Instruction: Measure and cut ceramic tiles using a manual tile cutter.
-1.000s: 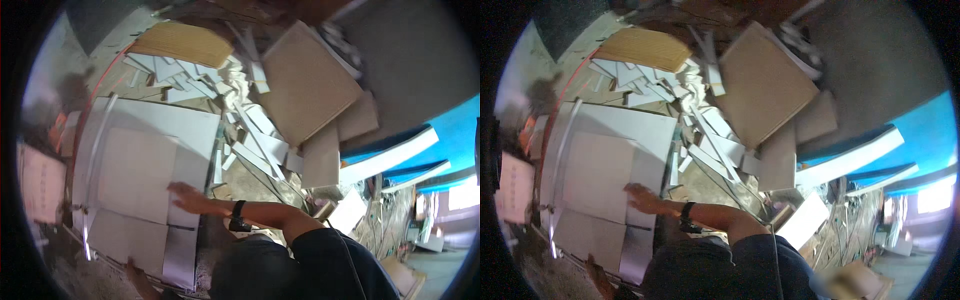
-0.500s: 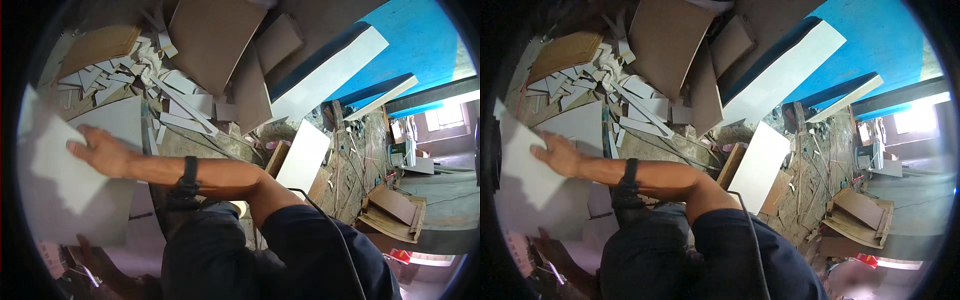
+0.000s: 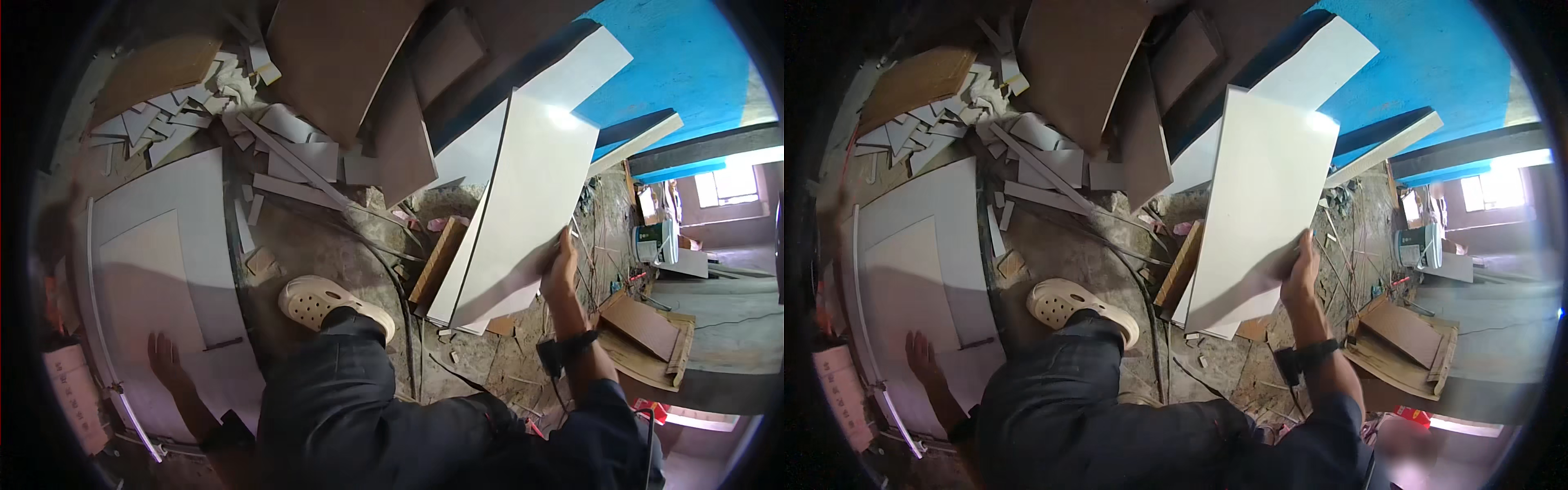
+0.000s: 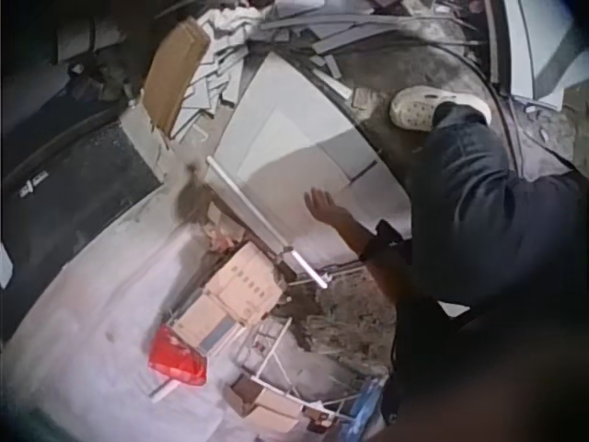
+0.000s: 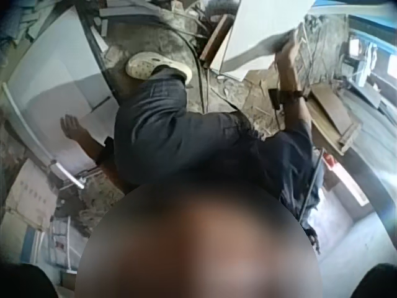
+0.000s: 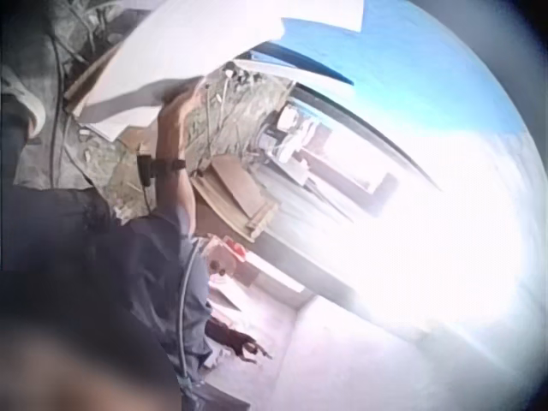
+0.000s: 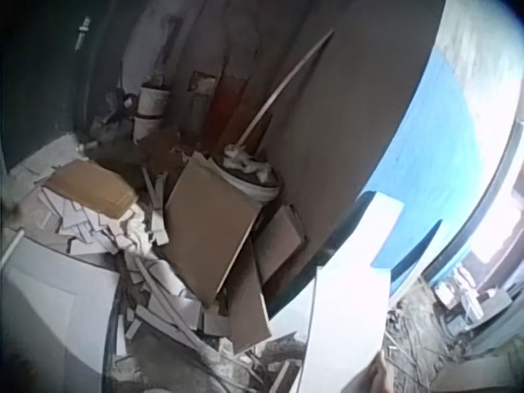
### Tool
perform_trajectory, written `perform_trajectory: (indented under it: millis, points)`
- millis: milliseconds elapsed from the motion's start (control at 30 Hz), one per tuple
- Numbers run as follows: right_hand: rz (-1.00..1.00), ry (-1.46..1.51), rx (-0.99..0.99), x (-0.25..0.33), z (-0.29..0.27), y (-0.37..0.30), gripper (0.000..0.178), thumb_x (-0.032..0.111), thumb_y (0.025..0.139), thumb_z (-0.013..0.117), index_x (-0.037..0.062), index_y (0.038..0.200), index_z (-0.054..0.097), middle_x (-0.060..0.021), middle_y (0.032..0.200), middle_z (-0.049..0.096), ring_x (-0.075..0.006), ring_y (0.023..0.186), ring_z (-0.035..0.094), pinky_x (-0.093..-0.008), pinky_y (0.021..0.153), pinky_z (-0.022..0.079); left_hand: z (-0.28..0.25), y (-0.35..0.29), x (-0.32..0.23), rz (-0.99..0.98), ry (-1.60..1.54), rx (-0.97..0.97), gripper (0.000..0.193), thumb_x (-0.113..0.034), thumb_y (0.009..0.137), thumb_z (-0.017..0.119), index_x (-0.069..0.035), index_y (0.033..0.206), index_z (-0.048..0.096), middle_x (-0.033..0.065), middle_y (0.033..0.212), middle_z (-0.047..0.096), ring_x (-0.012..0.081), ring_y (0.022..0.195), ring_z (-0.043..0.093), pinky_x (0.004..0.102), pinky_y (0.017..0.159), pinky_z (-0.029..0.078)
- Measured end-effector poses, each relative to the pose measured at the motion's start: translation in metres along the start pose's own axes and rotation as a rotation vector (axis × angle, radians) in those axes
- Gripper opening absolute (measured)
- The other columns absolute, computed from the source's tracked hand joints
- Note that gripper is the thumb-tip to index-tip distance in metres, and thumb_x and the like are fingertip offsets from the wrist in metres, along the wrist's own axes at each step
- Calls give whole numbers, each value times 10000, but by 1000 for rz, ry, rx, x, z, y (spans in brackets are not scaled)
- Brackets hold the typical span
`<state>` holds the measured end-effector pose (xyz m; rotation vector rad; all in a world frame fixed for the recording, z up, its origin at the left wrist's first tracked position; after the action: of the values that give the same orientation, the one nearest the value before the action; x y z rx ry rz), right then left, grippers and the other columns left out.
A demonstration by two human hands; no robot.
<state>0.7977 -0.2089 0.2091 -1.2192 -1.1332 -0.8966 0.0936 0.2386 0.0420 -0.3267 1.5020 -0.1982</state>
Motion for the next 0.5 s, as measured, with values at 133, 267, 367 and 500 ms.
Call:
perform_trajectory:
  millis: [133,267,367,500]
  points:
    - [175,-41,-396,-112,-98,8,528,480,958,608,-27,1101,625,-103,1050,619,-235,909,598,-422,807,511,-108,9,89,-164,84,-396,582,-368,983,510,-122,1490,367,102,1447,476,275,1336,443,418,1109,341]
    - [225,-126,-513,-181,-136,16,592,517,946,606,-46,1131,598,-133,1122,607,-249,956,587,-439,830,500,-157,6,160,-253,160,-407,559,-360,983,489,-99,1468,395,109,1409,514,267,1313,460,412,1106,339]
    - [172,-132,-504,-211,-149,24,540,483,976,566,-31,1137,594,-117,1132,597,-241,978,575,-434,836,491,-198,14,192,-103,437,-334,494,-288,965,546,-33,1382,479,172,1350,539,334,1250,502,440,1064,398]
    - [262,-176,-594,-228,-162,28,395,383,1009,525,4,1081,613,-61,908,628,-233,754,591,-438,689,509,-197,16,238,134,1627,-75,391,-233,996,493,8,1295,563,176,1299,580,306,1216,540,412,1052,438]
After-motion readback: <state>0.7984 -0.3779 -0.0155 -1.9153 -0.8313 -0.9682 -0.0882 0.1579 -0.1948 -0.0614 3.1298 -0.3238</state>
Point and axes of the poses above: each hand's wrist, its own y-axis towards the middle knuckle, its own z-axis out of the palm, x = y × z, the point moved 5 cm from there along y, towards the middle knuckle
